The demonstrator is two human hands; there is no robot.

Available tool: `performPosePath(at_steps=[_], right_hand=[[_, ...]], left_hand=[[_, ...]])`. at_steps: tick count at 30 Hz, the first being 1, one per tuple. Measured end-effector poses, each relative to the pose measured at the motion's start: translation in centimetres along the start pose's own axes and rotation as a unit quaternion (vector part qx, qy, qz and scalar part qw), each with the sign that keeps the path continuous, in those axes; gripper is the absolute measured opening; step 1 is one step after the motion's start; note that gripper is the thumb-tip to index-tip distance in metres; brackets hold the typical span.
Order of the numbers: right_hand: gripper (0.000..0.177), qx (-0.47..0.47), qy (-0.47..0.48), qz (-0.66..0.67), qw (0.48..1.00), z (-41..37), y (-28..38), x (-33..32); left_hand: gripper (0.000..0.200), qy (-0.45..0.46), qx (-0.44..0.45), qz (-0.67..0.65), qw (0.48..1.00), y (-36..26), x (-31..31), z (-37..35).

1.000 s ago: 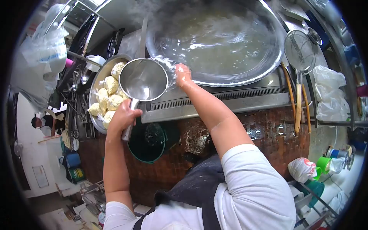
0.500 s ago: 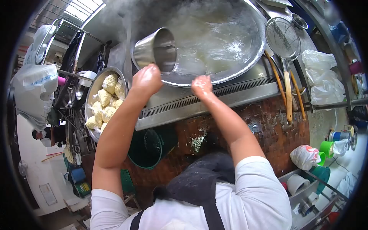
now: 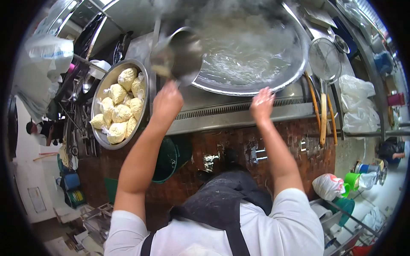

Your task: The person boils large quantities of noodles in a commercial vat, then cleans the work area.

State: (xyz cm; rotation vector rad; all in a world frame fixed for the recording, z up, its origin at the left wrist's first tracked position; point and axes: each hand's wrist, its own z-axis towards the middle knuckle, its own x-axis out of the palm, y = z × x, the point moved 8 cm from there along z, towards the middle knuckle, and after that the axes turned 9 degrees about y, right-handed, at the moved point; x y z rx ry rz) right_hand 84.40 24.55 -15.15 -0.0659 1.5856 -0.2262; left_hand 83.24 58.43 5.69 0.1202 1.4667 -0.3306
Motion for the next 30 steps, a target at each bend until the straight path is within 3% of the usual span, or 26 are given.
performPosePath(at_steps=[1,2,3,4,6,9,10,12,13,14,15,16,17,18,19,20,24,25,26,27,29,30], right_hand=[[0.054,-0.041,-0.011,-0.073,0.996,-2.0,4.7,-1.5],[0.050,-0.107,-0.062,0.156,0.980,-4.0,8.5,-3.8],[0.043,-0.160,-0.050,0.270,0.948,-6.3,12.2,-5.8],[0.038,-0.214,-0.084,0.300,0.926,-8.1,16.3,-6.3],[0.044,-0.313,-0.020,0.375,0.872,-10.0,24.5,-4.9],[0.074,-0.429,0.075,0.306,0.847,-12.1,34.5,-4.1],[0.083,-0.453,0.096,0.277,0.842,-12.5,37.1,-3.8],[0.095,-0.466,0.177,0.156,0.853,-12.7,41.0,-3.7],[0.094,-0.458,0.120,0.179,0.862,-12.3,42.3,-2.8],[0.090,-0.450,0.155,0.179,0.861,-11.7,43.2,-3.7],[0.088,-0.448,0.146,0.154,0.868,-11.6,44.1,-3.5],[0.091,-0.442,0.111,0.148,0.878,-11.8,44.4,-3.3],[0.093,-0.442,0.085,0.128,0.884,-11.9,45.0,-2.2],[0.095,-0.431,0.132,0.098,0.887,-12.1,45.3,-2.9],[0.095,-0.437,0.110,0.117,0.885,-12.2,45.5,-2.8],[0.094,-0.439,0.071,0.113,0.889,-12.2,45.7,-2.2],[0.092,-0.433,0.101,0.087,0.891,-12.4,47.2,-2.8],[0.093,-0.431,0.101,0.081,0.893,-12.3,47.4,-2.8],[0.093,-0.431,0.106,0.081,0.892,-12.0,47.9,-2.7],[0.093,-0.428,0.114,0.080,0.893,-12.0,48.0,-2.6],[0.094,-0.424,0.120,0.077,0.894,-12.0,48.1,-2.1],[0.094,-0.420,0.123,0.072,0.896,-11.8,48.2,-1.8]], left_hand=[[0.016,-0.031,-0.031,-0.023,0.999,3.5,2.1,-3.2],[0.021,-0.010,-0.125,-0.108,0.986,5.7,1.3,-7.0],[0.027,0.011,-0.217,-0.191,0.957,7.3,0.2,-11.2],[0.028,0.048,-0.283,-0.201,0.937,8.7,-0.7,-15.1],[0.032,0.073,-0.370,-0.217,0.900,11.7,-0.9,-23.8],[0.039,0.055,-0.452,-0.238,0.858,15.2,-1.2,-36.7],[0.041,0.043,-0.513,-0.289,0.807,16.5,0.1,-41.7],[0.040,0.033,-0.573,-0.303,0.761,17.9,1.5,-48.7],[0.040,0.059,-0.615,-0.326,0.716,18.0,2.1,-50.3],[0.040,0.084,-0.655,-0.346,0.667,18.2,2.6,-51.9],[0.041,0.059,-0.647,-0.345,0.677,19.9,6.2,-55.5],[0.046,0.071,-0.681,-0.359,0.634,21.0,9.2,-57.6],[0.050,0.082,-0.662,-0.343,0.662,22.8,13.2,-59.7],[0.050,0.123,-0.688,-0.404,0.590,22.8,13.6,-57.5],[0.049,0.140,-0.644,-0.376,0.652,25.5,20.7,-61.0],[0.047,0.151,-0.635,-0.397,0.645,26.8,24.4,-60.8],[0.044,0.233,-0.575,-0.313,0.719,32.8,38.4,-56.8],[0.041,0.286,-0.623,-0.355,0.635,33.7,39.7,-55.3],[0.043,0.289,-0.642,-0.360,0.612,35.4,46.3,-57.0],[0.043,0.295,-0.633,-0.312,0.644,36.7,48.3,-55.8],[0.044,0.326,-0.654,-0.303,0.611,38.6,51.3,-54.2],[0.058,0.346,-0.670,-0.305,0.581,39.6,53.0,-53.8]])
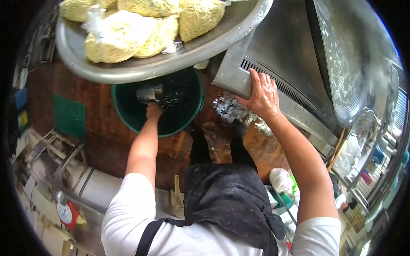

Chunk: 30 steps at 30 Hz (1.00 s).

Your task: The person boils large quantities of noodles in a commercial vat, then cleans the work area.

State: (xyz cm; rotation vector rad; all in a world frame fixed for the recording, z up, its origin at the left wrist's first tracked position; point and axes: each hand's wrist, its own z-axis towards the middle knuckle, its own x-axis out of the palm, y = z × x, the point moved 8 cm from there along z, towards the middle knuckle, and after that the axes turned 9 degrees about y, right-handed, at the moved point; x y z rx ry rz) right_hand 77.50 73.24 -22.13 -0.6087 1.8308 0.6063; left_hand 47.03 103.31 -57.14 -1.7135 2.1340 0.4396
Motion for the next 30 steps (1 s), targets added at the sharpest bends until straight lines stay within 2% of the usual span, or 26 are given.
performPosePath(at_steps=[1,3,4,5,6,11,15,21,23,26,27,28,29,30], right_hand=[[0.095,0.005,0.005,-0.002,1.000,0.1,-0.1,0.2],[0.099,0.022,0.022,0.001,1.000,0.4,-0.3,0.7],[0.101,0.021,0.022,-0.004,1.000,0.5,-0.4,0.8],[0.102,0.021,0.022,-0.009,1.000,0.5,-0.5,1.0],[0.104,0.023,0.022,-0.014,0.999,0.5,-0.5,1.2],[0.109,0.020,0.035,-0.004,0.999,0.3,-1.5,2.1],[0.111,-0.028,-0.007,0.009,1.000,0.1,-1.2,1.9],[0.109,-0.006,0.017,0.002,1.000,-0.1,-1.4,2.2],[0.107,-0.002,0.017,0.002,1.000,0.1,-1.6,2.1],[0.104,-0.009,0.011,0.015,1.000,0.2,-1.0,1.2],[0.102,-0.008,0.010,0.011,1.000,0.1,-1.0,1.0],[0.102,-0.005,0.015,0.013,1.000,0.1,-1.0,0.8],[0.101,-0.004,0.020,0.015,1.000,0.2,-0.9,0.5],[0.101,-0.002,0.025,0.018,1.000,0.1,-0.8,0.3]], left_hand=[[0.068,-0.002,-0.012,0.014,1.000,-0.2,0.8,3.2],[0.076,0.009,-0.005,0.041,0.999,-1.3,1.6,7.4],[0.076,0.053,0.000,-0.011,0.999,-2.7,0.8,6.7],[0.064,0.011,0.103,-0.004,0.995,-6.6,-1.6,1.9],[0.063,0.004,0.121,0.009,0.993,-7.5,-1.9,2.5],[0.059,0.015,0.101,0.113,0.988,-4.7,5.6,14.3],[0.056,0.018,0.130,0.163,0.978,-4.6,7.8,17.3],[0.051,0.007,0.227,0.229,0.947,-2.8,9.0,18.6],[0.050,-0.026,0.314,0.326,0.892,-1.8,9.1,19.0],[0.048,-0.098,0.446,0.527,0.716,0.5,10.6,18.1],[0.040,-0.024,0.407,0.275,0.871,-0.4,7.3,14.0],[0.034,0.009,0.377,-0.038,0.926,-1.2,3.7,8.8],[0.030,0.059,0.300,-0.141,0.942,-1.6,1.2,4.1],[0.034,0.076,0.289,-0.144,0.944,-1.5,0.0,1.1]])
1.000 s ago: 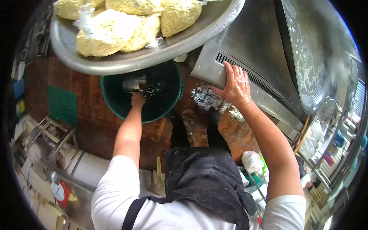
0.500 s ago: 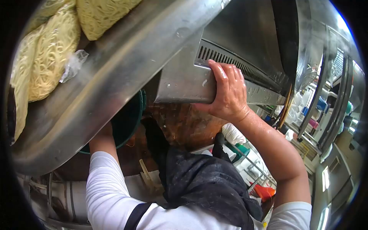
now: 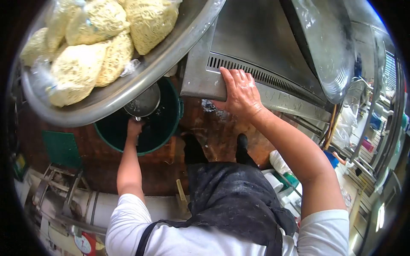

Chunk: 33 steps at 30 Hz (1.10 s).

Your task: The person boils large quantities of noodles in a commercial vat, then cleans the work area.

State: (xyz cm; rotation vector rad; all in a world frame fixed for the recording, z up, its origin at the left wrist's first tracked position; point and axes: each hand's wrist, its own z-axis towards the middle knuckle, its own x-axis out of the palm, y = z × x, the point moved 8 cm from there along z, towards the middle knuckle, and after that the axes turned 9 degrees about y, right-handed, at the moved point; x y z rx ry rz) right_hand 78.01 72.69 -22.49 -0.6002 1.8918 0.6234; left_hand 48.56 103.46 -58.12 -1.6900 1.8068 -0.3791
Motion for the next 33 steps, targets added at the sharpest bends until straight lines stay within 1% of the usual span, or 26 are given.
performPosePath(at_steps=[2,4,6,7,9,10,11,13,16,18,20,21,22,24,26,27,28,30,32,33], right_hand=[[0.096,-0.010,-0.010,0.005,1.000,-0.2,-0.2,-0.3],[0.094,-0.021,-0.018,0.012,1.000,-0.5,-0.2,-0.5],[0.093,-0.023,-0.011,0.017,1.000,-0.8,0.0,-0.8],[0.094,-0.023,-0.012,0.021,0.999,-1.0,0.0,-0.9],[0.094,-0.027,-0.017,0.019,0.999,-1.3,-0.3,-1.0],[0.094,-0.032,-0.028,0.021,0.999,-1.5,-0.4,-1.2],[0.092,-0.032,-0.034,0.021,0.999,-1.8,-0.5,-1.4],[0.088,-0.037,-0.030,0.033,0.998,-2.2,-0.7,-1.3],[0.085,-0.050,-0.021,0.053,0.997,-2.9,-0.9,-1.9],[0.086,-0.073,-0.061,0.078,0.992,-3.4,-1.2,-1.8],[0.086,-0.064,-0.027,0.092,0.993,-3.3,-1.7,-1.5],[0.083,-0.060,0.007,0.137,0.989,-3.0,-2.2,-1.2],[0.063,-0.055,-0.002,0.220,0.974,-2.7,-3.1,-1.2],[0.029,-0.129,-0.061,0.286,0.947,-3.4,-5.8,-5.1],[0.015,-0.113,-0.230,0.301,0.919,-6.6,-10.4,-12.7],[0.013,-0.075,-0.312,0.319,0.892,-8.5,-13.2,-15.6],[0.014,-0.057,-0.331,0.304,0.891,-8.6,-16.0,-16.5],[0.022,0.051,-0.331,0.268,0.903,-9.2,-21.4,-17.0],[0.032,0.126,-0.246,0.218,0.936,-9.0,-26.0,-16.1],[0.041,0.132,-0.215,0.208,0.945,-10.0,-27.4,-15.9]], left_hand=[[0.040,0.024,-0.023,-0.018,0.999,-2.7,-0.9,-4.1],[0.038,0.033,-0.049,-0.007,0.998,-3.8,-1.3,-8.0],[0.040,0.016,0.032,0.042,0.998,-5.0,-1.7,-11.4],[0.042,0.009,0.069,0.070,0.995,-6.8,-1.8,-13.8],[0.027,0.026,-0.068,0.020,0.997,-8.5,-1.1,-18.6],[0.019,0.014,-0.026,-0.003,1.000,-11.1,-0.5,-21.2],[0.021,0.014,-0.019,-0.031,0.999,-13.3,0.1,-23.6],[0.024,-0.003,-0.005,-0.018,1.000,-17.1,1.0,-28.2],[0.024,0.009,0.025,-0.059,0.998,-23.0,3.5,-34.4],[0.026,0.012,0.045,-0.085,0.995,-27.2,5.4,-37.8],[0.026,0.015,0.075,-0.098,0.992,-32.6,7.6,-40.8],[0.026,0.018,0.092,-0.104,0.990,-35.4,8.6,-41.8],[0.027,0.021,0.107,-0.100,0.989,-38.0,9.7,-43.0],[0.028,0.031,0.143,-0.091,0.985,-43.4,11.6,-44.0],[0.029,0.043,0.171,-0.041,0.983,-49.1,13.7,-44.7],[0.028,0.041,0.176,-0.007,0.984,-51.9,14.9,-45.1],[0.027,0.039,0.180,0.027,0.983,-54.6,15.9,-45.2],[0.026,0.032,0.191,0.113,0.974,-59.5,17.8,-44.7],[0.030,-0.016,0.201,0.170,0.965,-64.2,19.7,-44.4],[0.032,-0.019,0.202,0.215,0.955,-66.3,20.6,-43.8]])
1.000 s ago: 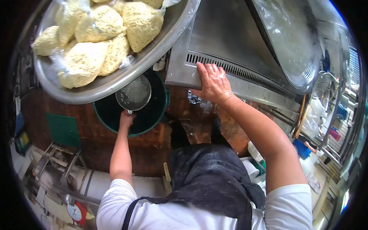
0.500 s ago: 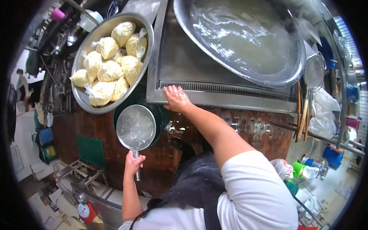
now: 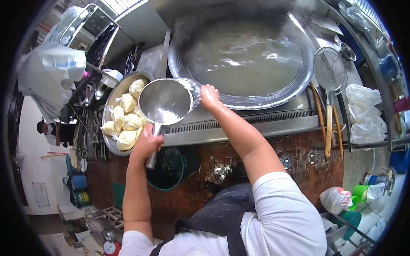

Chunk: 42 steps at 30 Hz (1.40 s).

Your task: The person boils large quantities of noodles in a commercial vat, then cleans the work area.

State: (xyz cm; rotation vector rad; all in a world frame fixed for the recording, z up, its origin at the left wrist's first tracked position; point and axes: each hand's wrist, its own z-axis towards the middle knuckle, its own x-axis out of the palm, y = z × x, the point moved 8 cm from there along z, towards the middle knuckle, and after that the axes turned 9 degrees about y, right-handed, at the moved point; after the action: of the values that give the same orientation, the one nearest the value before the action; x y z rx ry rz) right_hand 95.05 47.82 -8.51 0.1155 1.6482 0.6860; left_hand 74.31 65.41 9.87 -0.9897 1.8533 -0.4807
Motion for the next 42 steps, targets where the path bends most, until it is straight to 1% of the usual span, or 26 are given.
performPosePath(at_steps=[3,4,7,8,10,11,12,13,15,16,17,19,21,22,23,25,27,28,29,31,32,33,34,36,39,42], right_hand=[[0.042,0.155,0.101,-0.017,0.983,0.0,-4.8,-0.3],[0.035,0.179,0.108,-0.004,0.978,0.2,-6.4,-0.5],[0.028,0.159,0.190,-0.018,0.969,0.5,-8.8,-0.6],[0.026,0.177,0.123,0.007,0.977,0.2,-9.5,-1.4],[0.027,0.168,0.158,-0.006,0.973,0.1,-10.1,-1.7],[0.027,0.164,0.175,-0.012,0.971,0.1,-10.4,-1.9],[0.028,0.116,0.194,-0.062,0.972,1.6,-11.3,-0.3],[0.027,0.131,0.172,-0.058,0.975,1.7,-11.9,-0.9],[0.026,0.159,0.129,-0.051,0.977,1.6,-12.2,-2.7],[0.028,0.159,0.104,-0.008,0.982,0.8,-11.4,-4.5],[0.029,0.149,0.093,0.003,0.984,1.1,-11.4,-4.3],[0.031,0.128,0.072,0.023,0.989,2.3,-11.6,-3.2],[0.034,0.144,-0.019,0.010,0.989,4.0,-12.8,0.1],[0.037,0.106,-0.014,-0.066,0.992,1.5,-8.6,-2.3],[0.042,0.065,-0.011,-0.142,0.988,-0.6,-4.7,-3.5],[0.040,-0.075,-0.190,-0.066,0.977,-2.0,-0.7,-1.2],[0.040,-0.202,-0.162,0.048,0.965,-3.5,3.9,1.8],[0.040,-0.247,-0.131,0.057,0.958,-4.5,6.2,4.2],[0.040,-0.289,-0.096,0.067,0.950,-6.0,8.5,6.6],[0.045,-0.284,0.043,0.041,0.957,-8.5,12.7,11.0],[0.051,-0.279,0.070,-0.006,0.958,-9.6,13.5,14.4],[0.059,-0.275,0.096,-0.054,0.955,-9.8,14.2,17.7],[0.068,-0.245,0.141,-0.079,0.956,-9.8,15.2,19.4],[0.088,-0.181,0.231,-0.131,0.947,-10.4,17.5,21.6],[0.109,-0.111,0.257,-0.151,0.948,-8.2,20.1,24.7],[0.111,-0.133,0.207,-0.214,0.945,-6.7,22.3,26.4]], left_hand=[[0.035,-0.014,0.009,0.174,0.985,-3.9,0.8,4.9],[0.036,-0.024,0.010,0.237,0.971,-5.0,1.1,6.3],[0.038,-0.071,0.098,0.357,0.926,-10.0,2.9,8.5],[0.037,-0.053,0.081,0.367,0.925,-11.4,3.5,9.1],[0.037,-0.016,0.043,0.385,0.922,-13.9,4.4,10.1],[0.035,-0.019,0.046,0.394,0.918,-14.7,4.8,10.8],[0.033,-0.022,0.050,0.402,0.914,-15.4,5.2,11.4],[0.031,-0.025,0.053,0.410,0.910,-15.9,5.6,12.1],[0.027,-0.115,0.107,0.424,0.892,-17.6,5.9,13.1],[0.025,-0.159,0.134,0.430,0.879,-18.5,6.0,13.4],[0.024,-0.147,0.116,0.457,0.870,-19.2,6.1,13.7],[0.028,-0.165,0.111,0.501,0.843,-21.0,5.6,12.9],[0.031,-0.292,0.153,0.471,0.818,-21.0,4.0,13.0],[0.032,-0.355,0.173,0.453,0.799,-20.4,3.2,13.0],[0.033,-0.332,0.190,0.433,0.816,-18.8,2.7,13.4],[0.036,-0.292,0.230,0.389,0.843,-14.7,1.1,13.0],[0.035,-0.280,0.265,0.299,0.873,-8.5,0.0,11.0],[0.032,-0.242,0.207,0.250,0.915,-5.6,-0.8,9.2],[0.034,-0.233,0.181,0.230,0.927,-1.4,-1.5,7.8],[0.032,-0.221,0.112,0.153,0.957,7.1,-3.1,3.3],[0.032,-0.212,0.086,0.096,0.969,10.8,-4.1,0.4],[0.034,-0.219,0.066,0.065,0.971,13.7,-5.0,-3.1],[0.038,-0.216,0.014,0.027,0.976,18.1,-5.6,-6.0],[0.040,-0.251,-0.029,0.005,0.968,25.9,-6.7,-11.8],[0.044,-0.244,-0.172,-0.106,0.949,34.7,-7.3,-18.4],[0.046,-0.277,-0.193,-0.114,0.934,44.2,-6.3,-19.4]])
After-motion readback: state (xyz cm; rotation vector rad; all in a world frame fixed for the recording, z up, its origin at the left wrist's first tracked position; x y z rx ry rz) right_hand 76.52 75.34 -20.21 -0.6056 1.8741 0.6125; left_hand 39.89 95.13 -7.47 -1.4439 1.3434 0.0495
